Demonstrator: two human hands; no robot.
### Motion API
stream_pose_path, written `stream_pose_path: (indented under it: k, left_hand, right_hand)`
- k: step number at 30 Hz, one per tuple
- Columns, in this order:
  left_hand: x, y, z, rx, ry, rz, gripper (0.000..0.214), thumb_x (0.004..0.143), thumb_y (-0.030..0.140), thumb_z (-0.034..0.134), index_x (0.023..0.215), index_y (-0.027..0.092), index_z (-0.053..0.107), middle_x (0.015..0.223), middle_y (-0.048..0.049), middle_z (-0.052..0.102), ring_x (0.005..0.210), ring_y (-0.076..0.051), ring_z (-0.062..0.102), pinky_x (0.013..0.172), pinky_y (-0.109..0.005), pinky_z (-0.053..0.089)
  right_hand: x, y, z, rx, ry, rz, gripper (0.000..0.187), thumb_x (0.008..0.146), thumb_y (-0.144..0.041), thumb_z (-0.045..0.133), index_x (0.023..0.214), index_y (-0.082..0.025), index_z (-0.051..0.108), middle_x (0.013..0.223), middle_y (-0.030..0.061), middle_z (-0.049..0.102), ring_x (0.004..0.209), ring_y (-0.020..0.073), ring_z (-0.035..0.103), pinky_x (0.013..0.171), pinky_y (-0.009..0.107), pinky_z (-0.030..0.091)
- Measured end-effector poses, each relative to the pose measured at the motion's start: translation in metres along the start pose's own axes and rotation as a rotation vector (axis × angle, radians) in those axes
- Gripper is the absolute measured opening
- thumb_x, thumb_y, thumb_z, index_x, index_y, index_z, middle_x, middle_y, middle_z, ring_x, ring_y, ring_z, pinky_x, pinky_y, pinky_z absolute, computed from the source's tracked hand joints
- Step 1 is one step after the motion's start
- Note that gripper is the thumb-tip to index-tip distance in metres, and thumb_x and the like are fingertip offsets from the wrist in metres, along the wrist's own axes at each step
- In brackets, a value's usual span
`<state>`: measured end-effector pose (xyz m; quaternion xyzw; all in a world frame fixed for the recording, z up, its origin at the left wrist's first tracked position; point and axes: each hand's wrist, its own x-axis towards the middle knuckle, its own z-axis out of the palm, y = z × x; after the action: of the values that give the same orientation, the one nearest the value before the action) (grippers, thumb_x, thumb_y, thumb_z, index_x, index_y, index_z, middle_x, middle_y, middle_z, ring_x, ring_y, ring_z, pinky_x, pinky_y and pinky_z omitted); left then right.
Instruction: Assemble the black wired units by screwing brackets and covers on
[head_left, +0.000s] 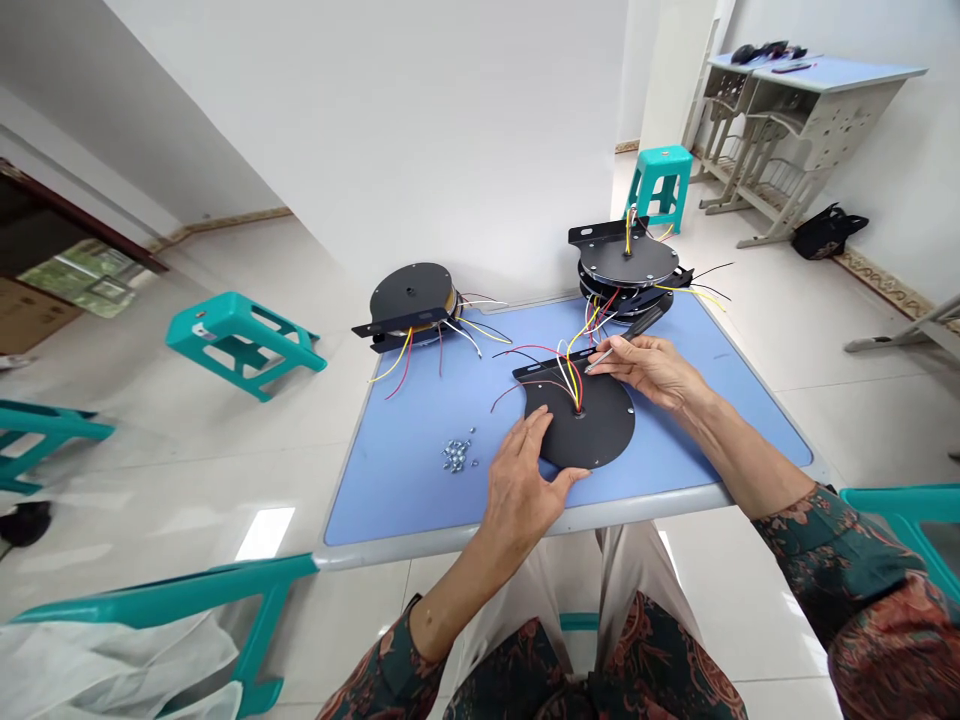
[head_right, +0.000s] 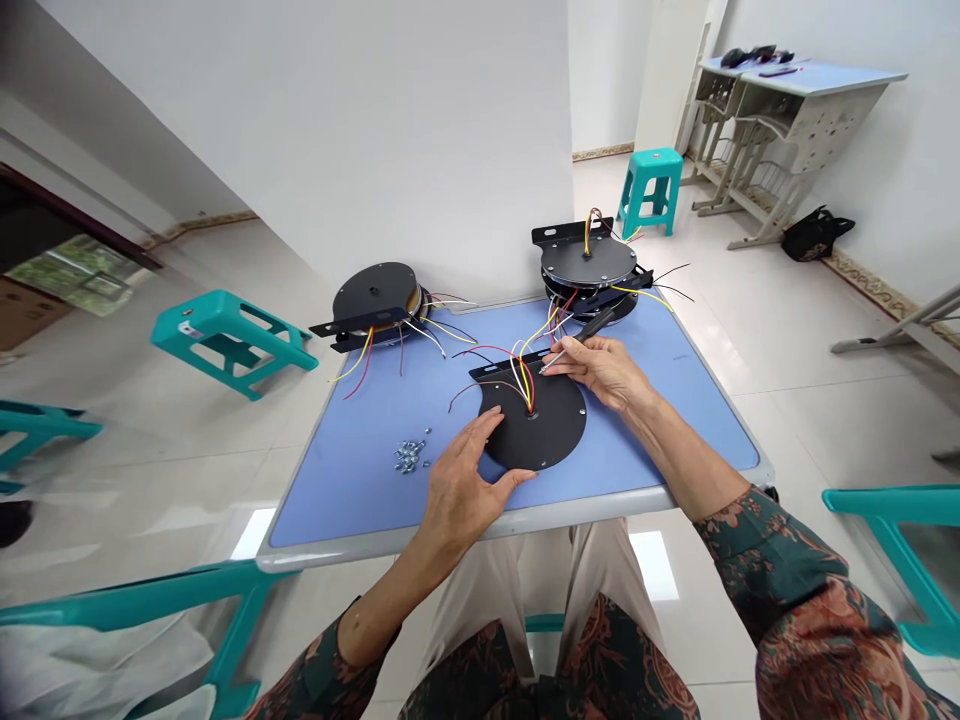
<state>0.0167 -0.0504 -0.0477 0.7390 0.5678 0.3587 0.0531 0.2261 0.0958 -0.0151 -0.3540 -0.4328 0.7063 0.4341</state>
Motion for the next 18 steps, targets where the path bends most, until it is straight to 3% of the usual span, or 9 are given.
stream_pose_path:
  k: [10, 18]
  left_hand:
    - [0.0004, -0.0033, 0.0009, -0.059, -0.076, -0.012, 0.088, 0.072, 0.044, 0.086, 0.145, 0.02, 0.042, 0.157, -0.0211, 0.041, 0.146, -0.037, 0.041, 0.115, -0.057, 0.042]
    - [0.0049, 0.0005, -0.0046, -0.091, -0.041, -0.059, 0.09, 0.068, 0.037, 0.09, 0.143, 0.023, 0.043, 0.148, -0.0166, 0.053, 0.137, -0.034, 0.052, 0.114, -0.054, 0.045]
  right_hand:
    - [-0.0007, 0.0002, 0.002, 0.011, -0.006, 0.018, 0.033, 0.075, -0.045, 0.086, 0.081, -0.014, 0.075, 0.085, 0.0105, 0.079, 0.083, 0.0228, 0.078, 0.095, 0.036, 0.058]
    - [-0.0009, 0.001, 0.0014, 0.003, -0.027, 0.01, 0.035, 0.07, -0.047, 0.088, 0.077, -0.016, 0.074, 0.085, 0.0089, 0.079, 0.084, 0.0236, 0.077, 0.098, 0.039, 0.058]
